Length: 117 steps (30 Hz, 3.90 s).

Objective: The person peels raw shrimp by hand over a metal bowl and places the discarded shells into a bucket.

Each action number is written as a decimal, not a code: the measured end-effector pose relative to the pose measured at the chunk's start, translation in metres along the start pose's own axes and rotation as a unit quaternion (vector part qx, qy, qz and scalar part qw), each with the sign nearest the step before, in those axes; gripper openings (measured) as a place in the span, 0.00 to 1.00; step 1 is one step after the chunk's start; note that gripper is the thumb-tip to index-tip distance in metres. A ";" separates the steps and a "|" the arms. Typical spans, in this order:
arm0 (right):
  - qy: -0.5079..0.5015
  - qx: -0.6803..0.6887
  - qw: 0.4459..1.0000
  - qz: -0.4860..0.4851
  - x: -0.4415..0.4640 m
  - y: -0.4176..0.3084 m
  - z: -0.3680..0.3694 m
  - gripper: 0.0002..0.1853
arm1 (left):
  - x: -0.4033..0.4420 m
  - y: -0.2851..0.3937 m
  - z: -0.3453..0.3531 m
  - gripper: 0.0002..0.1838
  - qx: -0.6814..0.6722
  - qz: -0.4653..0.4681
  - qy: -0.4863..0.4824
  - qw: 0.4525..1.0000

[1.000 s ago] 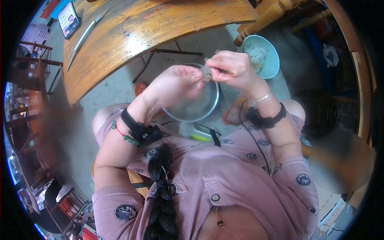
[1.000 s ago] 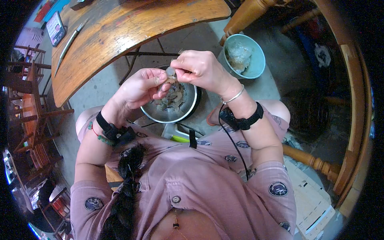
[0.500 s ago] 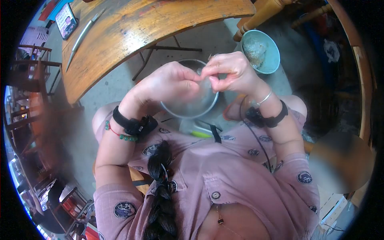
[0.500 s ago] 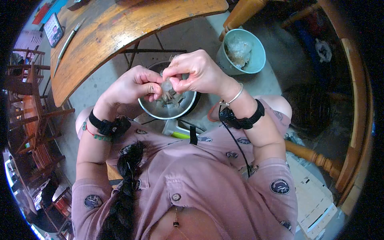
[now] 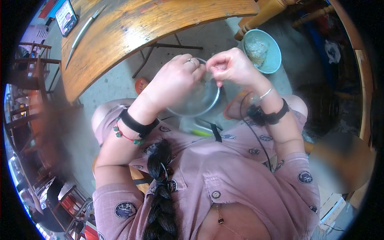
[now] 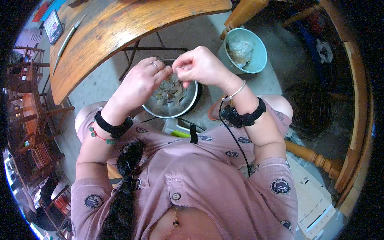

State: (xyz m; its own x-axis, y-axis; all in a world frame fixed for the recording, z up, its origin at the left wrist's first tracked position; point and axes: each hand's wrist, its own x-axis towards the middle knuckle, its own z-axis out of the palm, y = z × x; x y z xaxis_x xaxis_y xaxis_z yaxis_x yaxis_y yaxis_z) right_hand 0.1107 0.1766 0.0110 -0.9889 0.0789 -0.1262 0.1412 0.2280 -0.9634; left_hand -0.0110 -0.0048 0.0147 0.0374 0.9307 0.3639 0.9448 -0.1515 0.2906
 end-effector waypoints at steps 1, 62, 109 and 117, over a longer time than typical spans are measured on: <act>-0.015 0.089 0.995 0.045 0.001 -0.001 -0.005 0.04 | 0.001 0.000 -0.001 0.16 0.022 0.027 0.026 0.999; -0.100 0.348 0.929 0.078 -0.007 0.007 -0.005 0.08 | 0.005 0.012 -0.004 0.15 -0.080 0.118 0.168 0.975; 0.033 -0.336 0.907 -0.250 0.014 0.026 0.016 0.14 | -0.013 -0.018 0.040 0.09 -0.573 -0.471 0.037 0.670; 0.056 -0.380 0.889 -0.251 0.013 0.034 0.024 0.14 | -0.013 -0.019 0.039 0.09 -0.531 -0.476 -0.047 0.699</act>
State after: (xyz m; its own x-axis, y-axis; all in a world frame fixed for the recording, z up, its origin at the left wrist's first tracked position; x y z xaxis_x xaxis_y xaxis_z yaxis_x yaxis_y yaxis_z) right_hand 0.1019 0.1623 -0.0291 -0.9311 -0.1326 0.3398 -0.2843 0.8473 -0.4485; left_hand -0.0168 -0.0012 -0.0298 -0.3766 0.7880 -0.4870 -0.2168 0.4362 0.8734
